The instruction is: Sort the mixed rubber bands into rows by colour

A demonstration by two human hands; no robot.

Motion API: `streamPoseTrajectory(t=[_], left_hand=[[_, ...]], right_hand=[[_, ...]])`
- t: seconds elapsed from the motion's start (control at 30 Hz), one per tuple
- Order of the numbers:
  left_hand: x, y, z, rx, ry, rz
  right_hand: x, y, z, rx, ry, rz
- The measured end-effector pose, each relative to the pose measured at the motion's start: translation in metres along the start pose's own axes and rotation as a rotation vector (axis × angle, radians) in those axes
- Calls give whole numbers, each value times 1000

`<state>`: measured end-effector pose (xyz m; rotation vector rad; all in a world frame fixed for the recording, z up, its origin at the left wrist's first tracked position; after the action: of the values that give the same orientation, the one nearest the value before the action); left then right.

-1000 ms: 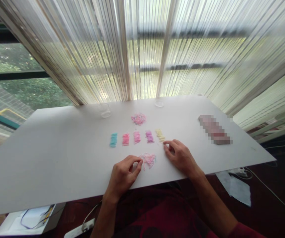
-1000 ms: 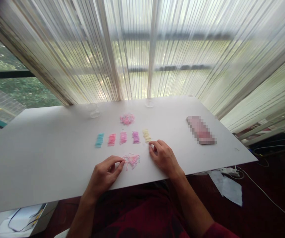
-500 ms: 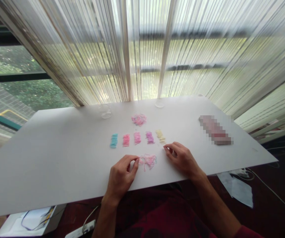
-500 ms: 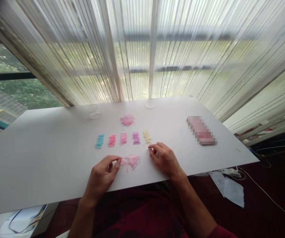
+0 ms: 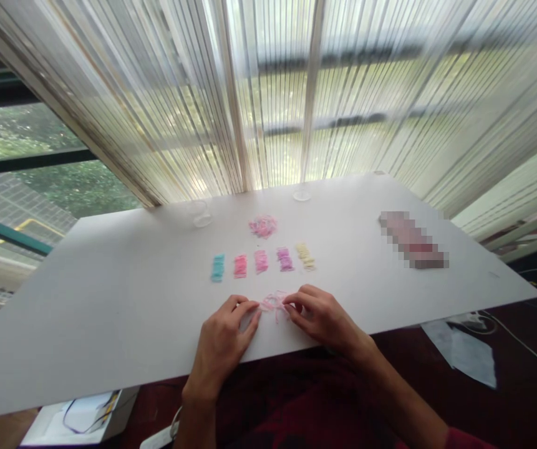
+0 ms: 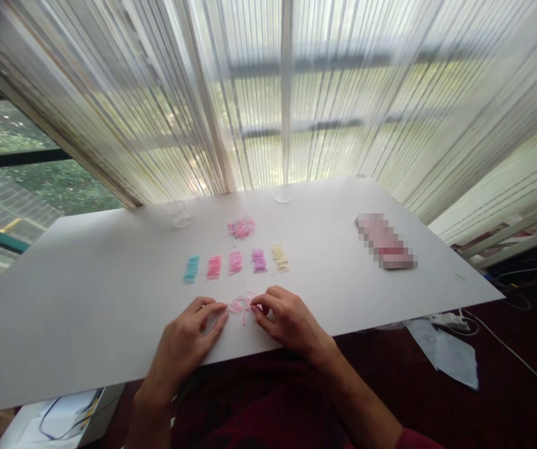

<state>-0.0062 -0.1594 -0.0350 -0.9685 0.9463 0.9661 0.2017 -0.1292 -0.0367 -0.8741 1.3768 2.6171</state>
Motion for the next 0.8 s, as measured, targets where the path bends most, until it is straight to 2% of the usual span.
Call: streamPoseTrajectory(t=[0.43,0.8], left_hand=[[0,-6,3,50,-23,-49],[2,-15,10,126,-62,-188]], right_hand=[[-1,-3,0,35,-6,-1],[0,-3,-2,-43,-25,-11]])
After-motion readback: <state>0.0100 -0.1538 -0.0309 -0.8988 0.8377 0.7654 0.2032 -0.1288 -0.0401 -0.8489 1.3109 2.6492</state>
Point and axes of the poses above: each hand's wrist, its own z-axis towards the middle knuckle, its own x-axis out of the palm, y = z × x, the point moved 4 cm from there along z, towards the middle knuckle, and after that the axes turned 10 degrees about z, right-handed, at the moved point
